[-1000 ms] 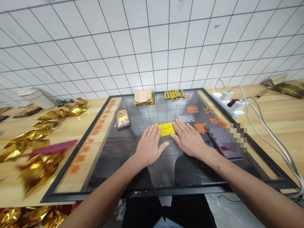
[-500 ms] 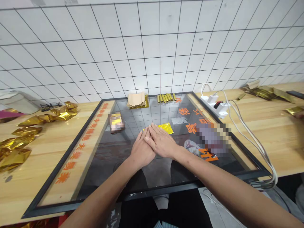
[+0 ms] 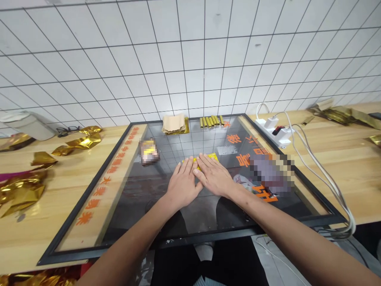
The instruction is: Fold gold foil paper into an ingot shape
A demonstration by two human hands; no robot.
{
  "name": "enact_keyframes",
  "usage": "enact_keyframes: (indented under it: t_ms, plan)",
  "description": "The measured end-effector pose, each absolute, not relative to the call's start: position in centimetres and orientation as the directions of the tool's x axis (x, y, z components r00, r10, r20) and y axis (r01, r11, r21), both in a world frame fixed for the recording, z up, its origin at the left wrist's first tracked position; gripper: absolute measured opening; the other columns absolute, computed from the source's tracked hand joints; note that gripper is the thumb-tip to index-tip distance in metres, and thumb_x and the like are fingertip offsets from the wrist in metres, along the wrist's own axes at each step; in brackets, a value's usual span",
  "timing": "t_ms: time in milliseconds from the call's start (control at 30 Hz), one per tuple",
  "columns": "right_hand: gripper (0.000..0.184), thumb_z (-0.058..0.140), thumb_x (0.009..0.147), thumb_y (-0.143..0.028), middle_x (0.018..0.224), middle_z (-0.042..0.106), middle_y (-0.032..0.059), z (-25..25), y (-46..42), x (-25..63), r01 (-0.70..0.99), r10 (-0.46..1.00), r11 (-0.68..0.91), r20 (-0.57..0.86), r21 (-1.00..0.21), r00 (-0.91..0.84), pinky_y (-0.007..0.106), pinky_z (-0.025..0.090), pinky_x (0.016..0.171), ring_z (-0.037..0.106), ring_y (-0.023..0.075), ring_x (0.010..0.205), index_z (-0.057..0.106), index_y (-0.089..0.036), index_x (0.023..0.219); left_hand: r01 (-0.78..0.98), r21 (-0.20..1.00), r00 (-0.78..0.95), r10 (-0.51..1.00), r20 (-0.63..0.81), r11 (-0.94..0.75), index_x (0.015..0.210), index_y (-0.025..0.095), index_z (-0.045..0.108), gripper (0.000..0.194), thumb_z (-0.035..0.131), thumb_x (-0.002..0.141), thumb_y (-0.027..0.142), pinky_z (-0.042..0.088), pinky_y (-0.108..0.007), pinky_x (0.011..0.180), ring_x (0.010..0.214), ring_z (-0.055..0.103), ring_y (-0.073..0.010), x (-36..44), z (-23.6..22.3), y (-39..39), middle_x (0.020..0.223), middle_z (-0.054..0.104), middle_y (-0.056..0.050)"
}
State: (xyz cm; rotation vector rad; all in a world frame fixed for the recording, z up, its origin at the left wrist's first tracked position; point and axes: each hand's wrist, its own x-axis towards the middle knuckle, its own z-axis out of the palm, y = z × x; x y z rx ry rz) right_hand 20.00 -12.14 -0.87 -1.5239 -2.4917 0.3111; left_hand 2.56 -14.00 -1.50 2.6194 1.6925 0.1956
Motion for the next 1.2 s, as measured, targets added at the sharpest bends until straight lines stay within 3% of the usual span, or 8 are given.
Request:
enact_keyframes:
  t_ms: [300,600,1200]
  plan:
    - [0.079,0.014,0.115,-0.056,0.179,0.029,0.0180,-2.0,-11.6,22.0,0.865,0.884,0.467,0.115,-0.182,-0.453,0.050,0.020,0.137,0.024,0.0283,0.168,0.037,-0.004,0.170,0.912,0.086,0.398,0.916,0.039,-0.400,0.171,0.011,0.035,0.080,0.041,0.109,0.062,0.021,-0.057,0.138,0.170,0.023,-0.0323,2.6,-1.1,-14.1,0.181,0.022,-0.015]
    - [0.076,0.019,0.115,-0.053,0.177,0.033,0.0183,-2.5,-11.6,22.4,0.873,0.876,0.472,0.177,-0.119,-0.449,0.051,0.026,0.135,0.031,0.0304,0.165,0.042,-0.005,0.169,0.908,0.103,0.398,0.913,0.092,-0.406,0.169,0.014,0.040,0.080,0.038,0.109,0.067,0.023,-0.058,0.137,0.169,0.026,-0.0333,2.5,-1.5,-14.1,0.180,0.028,-0.015]
    - [0.072,0.019,0.115,-0.051,0.175,0.037,0.0149,-1.2,-12.0,23.6,0.931,0.927,0.360,0.137,-0.068,-0.348,0.055,0.030,0.132,0.036,0.0296,0.164,0.045,-0.009,0.168,0.906,0.126,0.394,0.913,0.103,-0.405,0.168,0.012,0.041,0.082,0.038,0.108,0.069,0.024,-0.058,0.137,0.168,0.026,-0.0344,2.7,-1.7,-14.0,0.180,0.028,-0.016]
